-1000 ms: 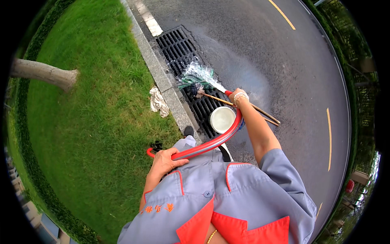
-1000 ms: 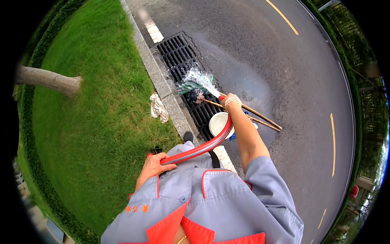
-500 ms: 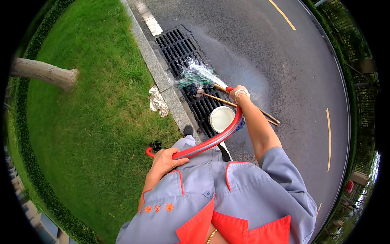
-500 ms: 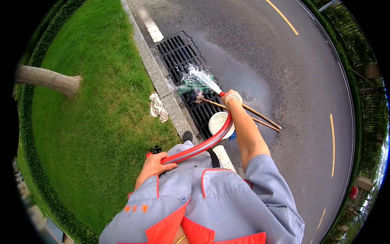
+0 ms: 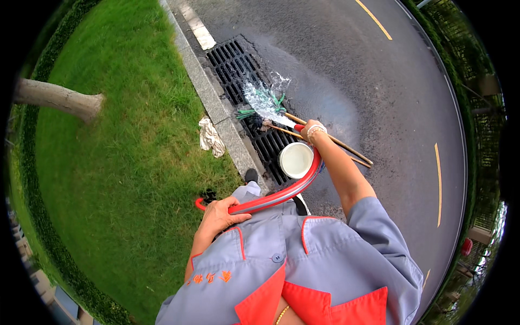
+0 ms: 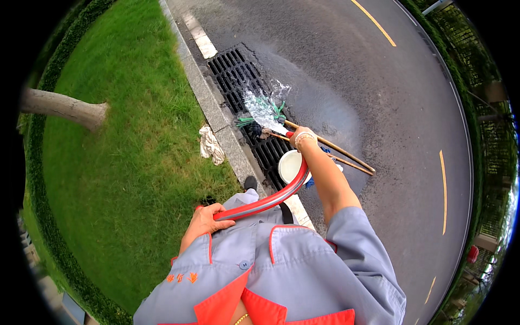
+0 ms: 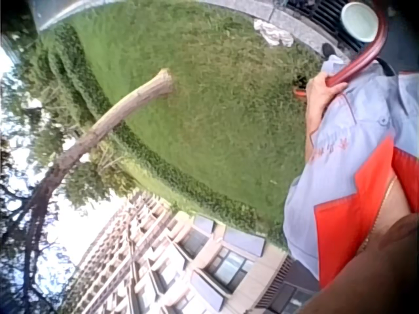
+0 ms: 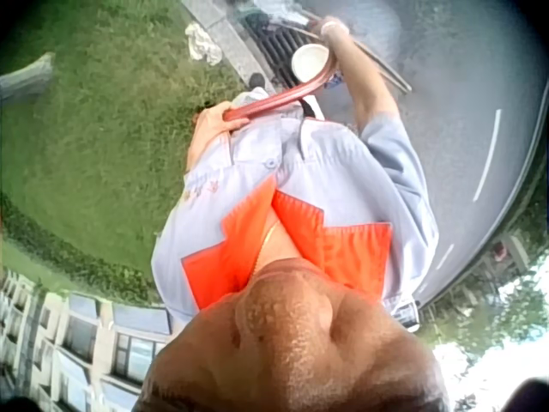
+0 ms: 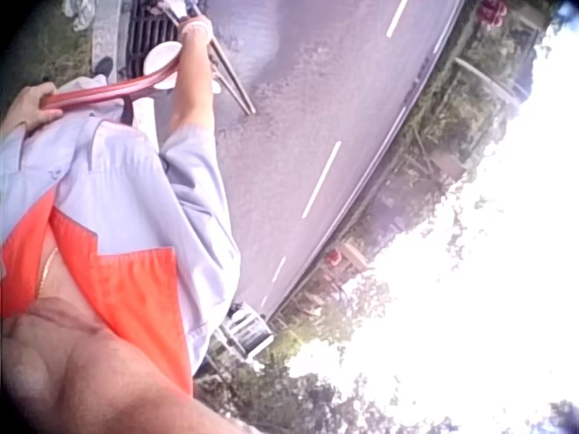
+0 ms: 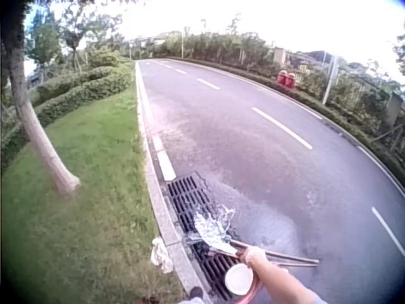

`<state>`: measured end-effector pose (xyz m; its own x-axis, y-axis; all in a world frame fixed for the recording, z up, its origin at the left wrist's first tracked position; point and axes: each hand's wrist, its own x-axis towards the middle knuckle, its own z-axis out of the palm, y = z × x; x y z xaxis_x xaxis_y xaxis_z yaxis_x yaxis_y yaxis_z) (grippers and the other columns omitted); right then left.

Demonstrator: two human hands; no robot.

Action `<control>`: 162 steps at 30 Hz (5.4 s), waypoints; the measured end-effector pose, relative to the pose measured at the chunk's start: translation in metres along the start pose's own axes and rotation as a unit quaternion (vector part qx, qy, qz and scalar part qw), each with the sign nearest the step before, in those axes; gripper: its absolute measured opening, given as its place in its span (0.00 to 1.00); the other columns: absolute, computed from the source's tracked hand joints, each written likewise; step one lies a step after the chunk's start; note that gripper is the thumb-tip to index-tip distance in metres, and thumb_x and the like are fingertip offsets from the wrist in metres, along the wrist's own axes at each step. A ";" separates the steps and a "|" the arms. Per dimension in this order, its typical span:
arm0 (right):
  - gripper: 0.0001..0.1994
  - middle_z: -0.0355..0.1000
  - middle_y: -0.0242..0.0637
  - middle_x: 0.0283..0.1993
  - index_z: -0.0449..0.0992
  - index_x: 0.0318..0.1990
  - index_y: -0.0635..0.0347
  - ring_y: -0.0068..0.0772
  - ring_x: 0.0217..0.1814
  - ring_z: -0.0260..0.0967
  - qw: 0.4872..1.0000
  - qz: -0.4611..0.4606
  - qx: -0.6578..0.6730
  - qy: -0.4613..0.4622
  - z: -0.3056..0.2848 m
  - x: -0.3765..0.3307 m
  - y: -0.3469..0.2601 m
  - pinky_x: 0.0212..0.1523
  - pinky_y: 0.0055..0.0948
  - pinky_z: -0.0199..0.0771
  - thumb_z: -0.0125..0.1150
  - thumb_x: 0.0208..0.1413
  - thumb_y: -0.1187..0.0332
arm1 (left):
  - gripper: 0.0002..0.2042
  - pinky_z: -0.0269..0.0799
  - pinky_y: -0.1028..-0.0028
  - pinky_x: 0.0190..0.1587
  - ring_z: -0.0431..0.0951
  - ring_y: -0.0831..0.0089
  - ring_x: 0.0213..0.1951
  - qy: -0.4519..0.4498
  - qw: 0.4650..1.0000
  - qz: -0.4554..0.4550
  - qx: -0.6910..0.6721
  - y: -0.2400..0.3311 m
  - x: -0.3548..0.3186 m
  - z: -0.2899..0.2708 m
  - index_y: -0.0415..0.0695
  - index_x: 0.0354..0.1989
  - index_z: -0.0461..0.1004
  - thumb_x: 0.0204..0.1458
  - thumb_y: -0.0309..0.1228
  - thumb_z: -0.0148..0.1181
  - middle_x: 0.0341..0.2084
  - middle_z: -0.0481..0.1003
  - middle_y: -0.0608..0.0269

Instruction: The person removes a cloth, a bottle, and a hose from a bucket, connects the hose to an inground water outlet in the grass, and uses the flowing water to rinse mops and fill the bucket.

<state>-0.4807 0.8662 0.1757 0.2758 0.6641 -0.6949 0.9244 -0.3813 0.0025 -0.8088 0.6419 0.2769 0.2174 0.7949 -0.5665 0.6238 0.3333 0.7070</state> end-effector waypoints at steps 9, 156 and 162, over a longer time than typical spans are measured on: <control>0.14 0.78 0.44 0.40 0.79 0.41 0.64 0.35 0.47 0.76 1.000 0.015 0.008 -0.017 -0.002 -0.010 -0.006 0.50 0.36 0.73 0.54 0.53 0.65 | 0.23 0.71 0.67 0.33 0.78 0.60 0.27 0.007 1.000 -0.005 -0.009 -0.002 -0.002 -0.001 0.44 0.30 0.77 0.33 0.51 0.72 0.21 0.77 0.56; 0.14 0.79 0.43 0.34 0.79 0.41 0.66 0.35 0.40 0.78 0.998 0.035 0.056 -0.012 0.021 0.007 0.024 0.47 0.33 0.74 0.52 0.54 0.66 | 0.24 0.70 0.66 0.34 0.78 0.61 0.27 -0.030 1.000 0.000 -0.006 0.001 0.020 -0.008 0.46 0.30 0.76 0.32 0.52 0.72 0.21 0.77 0.58; 0.14 0.77 0.46 0.28 0.79 0.35 0.66 0.36 0.29 0.78 0.993 0.048 0.103 -0.012 0.003 0.007 0.023 0.33 0.34 0.78 0.51 0.54 0.65 | 0.24 0.70 0.67 0.34 0.78 0.61 0.27 0.000 1.000 0.004 0.028 -0.002 0.019 -0.001 0.46 0.30 0.76 0.32 0.52 0.72 0.20 0.77 0.59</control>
<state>-0.4580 0.8600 0.1691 0.3515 0.6040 -0.7153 0.8199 -0.5675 -0.0763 -0.8067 0.6572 0.2654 0.2220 0.7977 -0.5607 0.6624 0.2986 0.6870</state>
